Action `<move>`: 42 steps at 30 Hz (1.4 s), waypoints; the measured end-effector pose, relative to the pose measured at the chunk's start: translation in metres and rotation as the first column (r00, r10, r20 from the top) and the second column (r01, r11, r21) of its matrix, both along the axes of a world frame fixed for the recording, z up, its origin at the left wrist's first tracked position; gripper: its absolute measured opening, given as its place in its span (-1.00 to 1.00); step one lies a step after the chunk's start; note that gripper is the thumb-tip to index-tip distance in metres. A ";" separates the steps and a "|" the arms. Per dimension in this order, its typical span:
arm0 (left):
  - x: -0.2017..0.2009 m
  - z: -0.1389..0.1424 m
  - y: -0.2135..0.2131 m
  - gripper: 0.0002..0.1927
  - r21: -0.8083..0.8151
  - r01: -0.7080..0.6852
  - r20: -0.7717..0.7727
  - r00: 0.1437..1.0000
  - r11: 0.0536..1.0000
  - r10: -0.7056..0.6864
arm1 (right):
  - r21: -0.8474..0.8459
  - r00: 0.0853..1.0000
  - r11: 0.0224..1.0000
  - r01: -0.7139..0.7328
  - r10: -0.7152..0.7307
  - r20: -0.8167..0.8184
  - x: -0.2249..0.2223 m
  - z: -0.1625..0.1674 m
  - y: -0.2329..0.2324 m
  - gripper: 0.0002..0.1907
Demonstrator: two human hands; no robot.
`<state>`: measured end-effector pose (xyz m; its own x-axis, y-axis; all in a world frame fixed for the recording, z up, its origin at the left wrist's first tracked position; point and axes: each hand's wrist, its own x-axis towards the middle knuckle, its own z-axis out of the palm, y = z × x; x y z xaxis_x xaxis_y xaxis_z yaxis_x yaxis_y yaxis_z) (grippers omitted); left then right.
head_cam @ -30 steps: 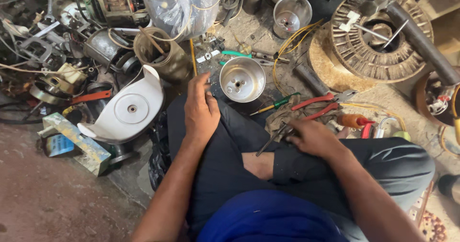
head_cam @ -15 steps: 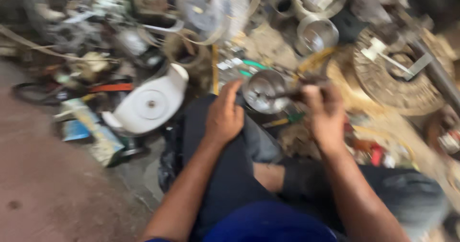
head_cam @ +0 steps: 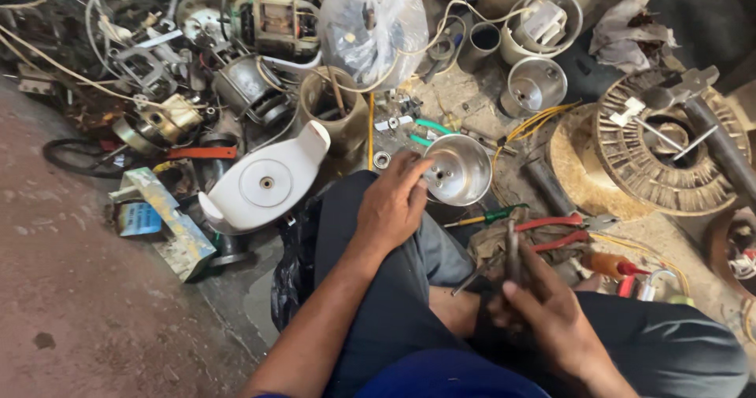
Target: The person sits on the floor in a cluttered workshop, assembling small metal components. They use a hammer to tap a cylindrical metal piece into a bowl-shaped part and handle various small metal rings and rods, placing them into the assembly.
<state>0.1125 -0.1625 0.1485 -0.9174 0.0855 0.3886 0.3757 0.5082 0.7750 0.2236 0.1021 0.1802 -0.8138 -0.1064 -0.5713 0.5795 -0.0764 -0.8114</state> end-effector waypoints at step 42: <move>0.003 -0.001 -0.017 -0.68 0.192 -0.116 -0.056 0.990 0.975 0.128 | 0.451 0.684 0.836 0.312 0.131 -0.717 -0.100 0.045 -0.034 -0.79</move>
